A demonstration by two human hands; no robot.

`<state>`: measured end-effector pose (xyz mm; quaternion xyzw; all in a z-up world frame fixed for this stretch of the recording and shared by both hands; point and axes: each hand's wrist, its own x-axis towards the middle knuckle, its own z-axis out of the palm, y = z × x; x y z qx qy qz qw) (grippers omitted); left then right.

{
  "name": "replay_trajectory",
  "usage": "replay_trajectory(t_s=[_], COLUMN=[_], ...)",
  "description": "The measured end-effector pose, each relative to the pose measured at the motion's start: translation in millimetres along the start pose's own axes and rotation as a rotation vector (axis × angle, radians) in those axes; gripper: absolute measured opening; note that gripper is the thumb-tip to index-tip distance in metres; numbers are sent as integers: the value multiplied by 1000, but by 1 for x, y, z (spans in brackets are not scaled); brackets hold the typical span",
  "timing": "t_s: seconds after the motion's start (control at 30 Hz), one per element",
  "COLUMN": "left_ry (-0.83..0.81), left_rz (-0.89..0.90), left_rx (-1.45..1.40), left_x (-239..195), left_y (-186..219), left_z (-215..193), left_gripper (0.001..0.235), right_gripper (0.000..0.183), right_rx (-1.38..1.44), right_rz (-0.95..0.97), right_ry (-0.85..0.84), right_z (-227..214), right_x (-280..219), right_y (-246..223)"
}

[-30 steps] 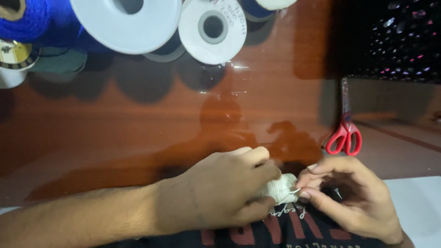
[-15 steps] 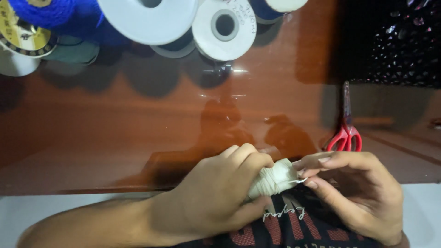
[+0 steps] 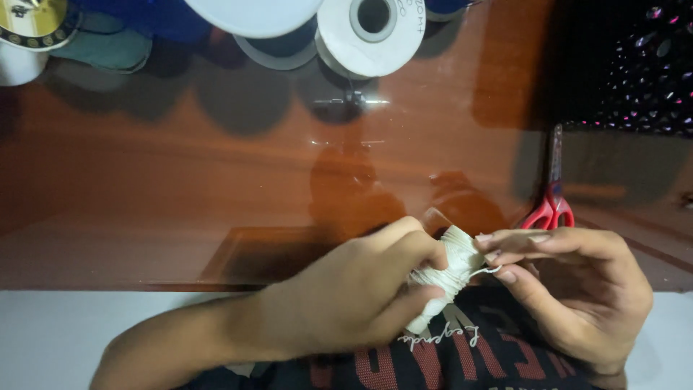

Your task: Unwinding, measuring, and cutting thread from a spool for handicraft work.

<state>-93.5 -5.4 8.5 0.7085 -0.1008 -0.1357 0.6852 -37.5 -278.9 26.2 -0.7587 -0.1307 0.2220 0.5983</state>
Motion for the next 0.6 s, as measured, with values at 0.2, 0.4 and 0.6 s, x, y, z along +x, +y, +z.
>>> replay_trajectory(t_s=[0.2,0.4,0.6], left_ry=[-139,-215,-266], left_rz=[-7,149,279], left_rx=[62,245,353], left_x=[15,23,32], left_y=[6,3,3], left_z=[-12,-14,-21], left_gripper=[13,12,13], right_gripper=[43,42,40], right_rx=[32,31,2], right_rz=[19,2,-20], right_ry=[29,3,-20], right_z=[1,1,0], right_x=[-1,1,5], right_y=[0,2,1])
